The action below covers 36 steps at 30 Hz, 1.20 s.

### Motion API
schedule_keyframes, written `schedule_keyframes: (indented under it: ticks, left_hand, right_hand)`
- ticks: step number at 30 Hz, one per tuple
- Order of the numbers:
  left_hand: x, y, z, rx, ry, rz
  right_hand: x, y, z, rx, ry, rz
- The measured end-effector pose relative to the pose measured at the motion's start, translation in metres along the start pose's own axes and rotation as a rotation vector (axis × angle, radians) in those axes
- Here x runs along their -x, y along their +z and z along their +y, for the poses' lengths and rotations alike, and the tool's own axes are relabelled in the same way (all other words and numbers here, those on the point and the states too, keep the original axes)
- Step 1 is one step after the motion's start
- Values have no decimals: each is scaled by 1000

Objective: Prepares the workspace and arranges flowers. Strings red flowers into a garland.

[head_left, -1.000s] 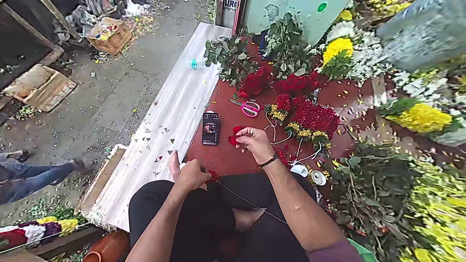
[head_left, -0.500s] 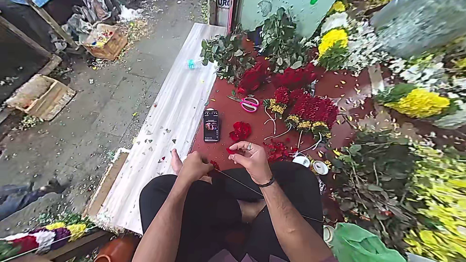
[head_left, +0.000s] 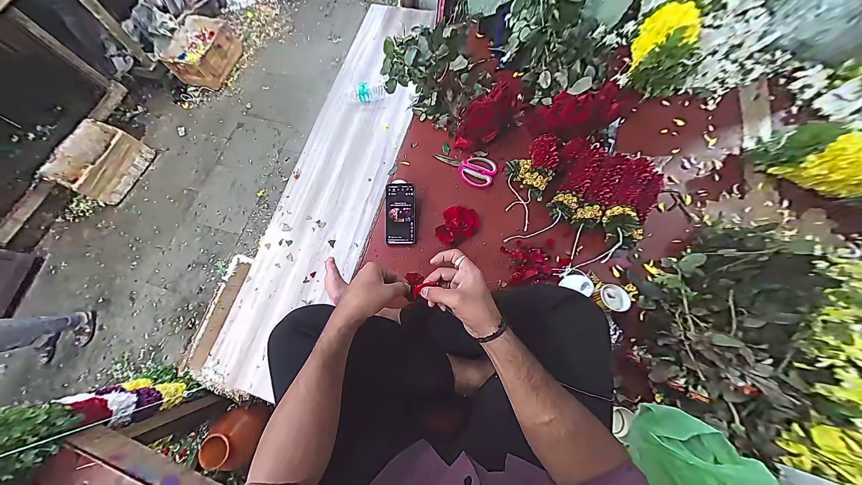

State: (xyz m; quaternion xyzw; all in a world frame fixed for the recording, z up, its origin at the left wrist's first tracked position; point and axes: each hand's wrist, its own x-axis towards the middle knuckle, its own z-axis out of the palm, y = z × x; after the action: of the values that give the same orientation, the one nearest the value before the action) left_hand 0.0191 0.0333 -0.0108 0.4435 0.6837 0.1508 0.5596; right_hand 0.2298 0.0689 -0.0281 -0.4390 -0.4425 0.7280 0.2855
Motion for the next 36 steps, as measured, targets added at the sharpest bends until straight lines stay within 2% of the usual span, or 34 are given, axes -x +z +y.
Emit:
schedule_keyframes:
  ticks: [3, 6, 11, 16, 20, 22, 25, 27, 29, 31, 33, 35, 36]
  left_hand:
    - [3, 0, 4, 70, 39, -67]
    - [3, 2, 5, 35, 48, -97]
    - [-1, 6, 3, 44, 30, -60]
    - [-3, 3, -3, 23, -4, 19]
    - [-4, -4, -5, 18, -55, 71]
    - [-5, -8, -6, 0, -77, 104]
    - [-3, -11, -7, -9, -132, 174]
    - [-4, -8, -4, -59, -154, 228]
    - [-2, -2, 4, -221, -144, 252]
    - [9, 2, 21, -404, -116, 116]
    - [21, 1, 40, -438, 32, -167]
    - [24, -1, 48, -172, 253, -361]
    - [23, 0, 49, 21, 329, -365]
  right_hand:
    - [-4, 1, 6, 95, 87, 35]
    - [-7, 1, 12, 194, 113, 68]
    - [-10, 1, 17, 364, 101, 62]
    - [-9, -13, 9, 511, 154, -35]
    - [-1, -18, 1, 541, 288, -205]
    - [1, -19, -1, 481, 247, -212]
    - [-2, -26, -4, 565, 100, -195]
    - [0, -26, -7, 605, 48, -311]
    - [4, -23, -13, 559, -2, -434]
    - [3, -22, -17, 412, -91, -432]
    - [-7, -28, -17, 275, -133, -393]
    - [-18, -37, -8, 165, -45, -445]
    - [-20, -40, -3, 94, 25, -471]
